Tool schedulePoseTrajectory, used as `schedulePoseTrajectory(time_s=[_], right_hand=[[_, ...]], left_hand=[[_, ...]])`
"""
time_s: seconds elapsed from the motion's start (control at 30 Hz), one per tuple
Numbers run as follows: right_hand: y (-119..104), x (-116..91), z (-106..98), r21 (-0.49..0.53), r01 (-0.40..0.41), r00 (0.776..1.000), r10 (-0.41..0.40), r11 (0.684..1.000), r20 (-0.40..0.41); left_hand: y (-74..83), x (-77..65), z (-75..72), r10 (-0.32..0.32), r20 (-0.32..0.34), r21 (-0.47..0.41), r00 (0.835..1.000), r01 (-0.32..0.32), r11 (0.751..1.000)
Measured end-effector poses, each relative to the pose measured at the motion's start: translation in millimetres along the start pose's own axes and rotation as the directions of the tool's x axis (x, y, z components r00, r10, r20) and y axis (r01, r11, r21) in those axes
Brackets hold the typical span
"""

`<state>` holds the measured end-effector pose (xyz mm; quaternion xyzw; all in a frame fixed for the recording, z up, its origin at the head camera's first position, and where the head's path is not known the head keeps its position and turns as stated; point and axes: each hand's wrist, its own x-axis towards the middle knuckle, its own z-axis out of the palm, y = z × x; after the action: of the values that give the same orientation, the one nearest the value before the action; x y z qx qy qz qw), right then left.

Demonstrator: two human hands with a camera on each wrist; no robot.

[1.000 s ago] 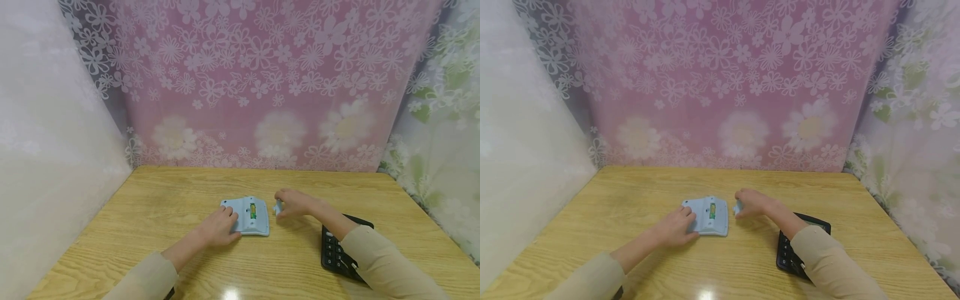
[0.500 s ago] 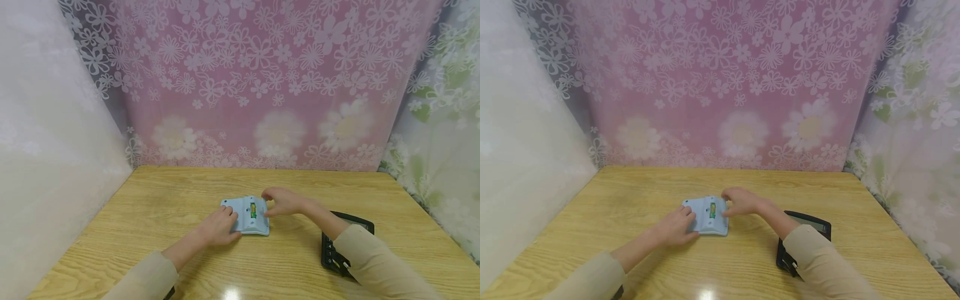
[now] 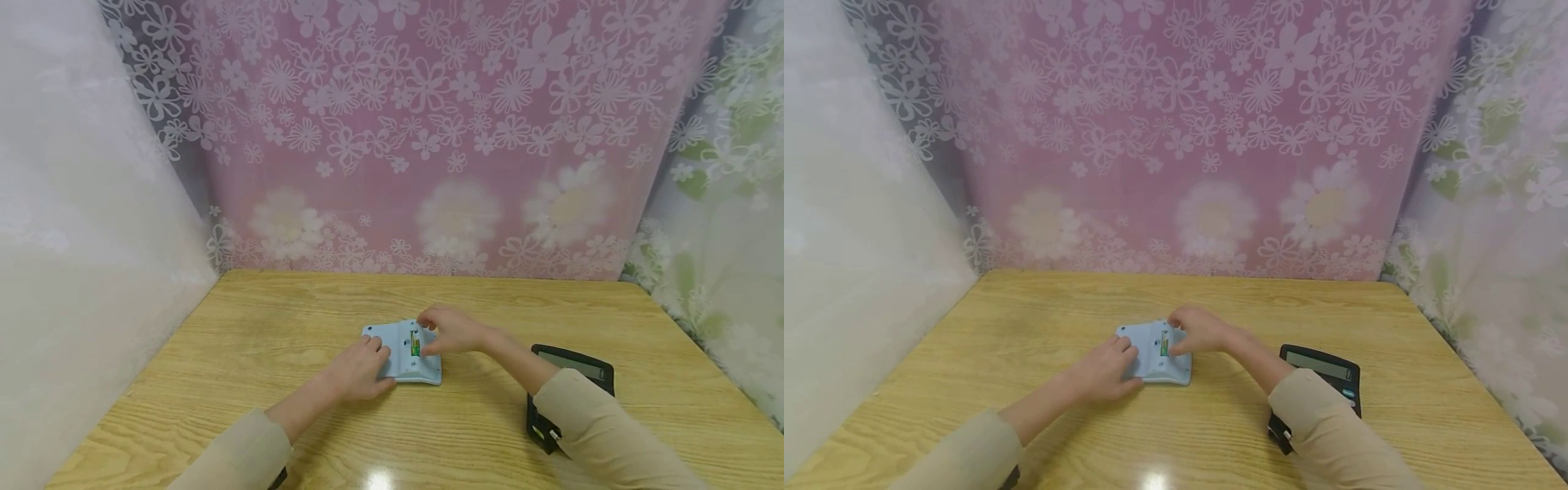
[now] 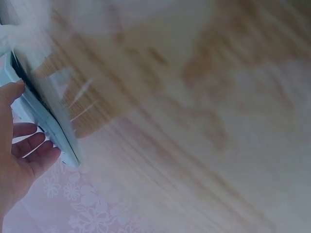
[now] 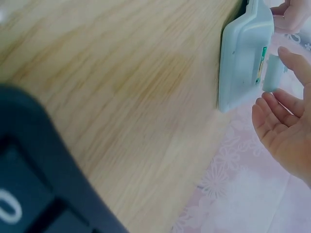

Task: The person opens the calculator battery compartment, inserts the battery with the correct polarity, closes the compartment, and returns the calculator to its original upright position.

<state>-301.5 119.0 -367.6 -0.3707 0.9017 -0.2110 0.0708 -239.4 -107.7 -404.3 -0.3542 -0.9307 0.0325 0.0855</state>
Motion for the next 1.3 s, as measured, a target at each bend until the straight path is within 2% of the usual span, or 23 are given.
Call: schedulePoseTrajectory(time_s=[0.33, 0.7, 1.1, 1.3], right_hand=[[-3.7, 4.9, 4.9, 0.02, -0.002, 1.0, 0.001, 1.0, 0.028], [-7.2, 9.1, 3.3, -0.005, -0.048, 0.998, 0.048, 0.999, 0.05], [-9.4, 9.9, 2.4, -0.056, -0.07, 0.994, 0.075, 0.996, 0.083], [-7.1, 10.9, 5.0, -0.047, -0.072, 0.993, 0.076, 0.996, 0.089]], left_hand=[[0.5, -0.9, -1.5, 0.012, -0.009, 0.014, 1.0, -0.012, 1.0], [-0.1, -1.2, -2.2, 0.014, -0.009, 0.003, 1.0, -0.014, 1.0], [0.4, -1.1, -1.3, 0.0, 0.011, -0.002, 1.0, 0.0, 1.0], [0.2, -0.8, 0.1, 0.002, 0.009, 0.003, 1.0, -0.002, 1.0]])
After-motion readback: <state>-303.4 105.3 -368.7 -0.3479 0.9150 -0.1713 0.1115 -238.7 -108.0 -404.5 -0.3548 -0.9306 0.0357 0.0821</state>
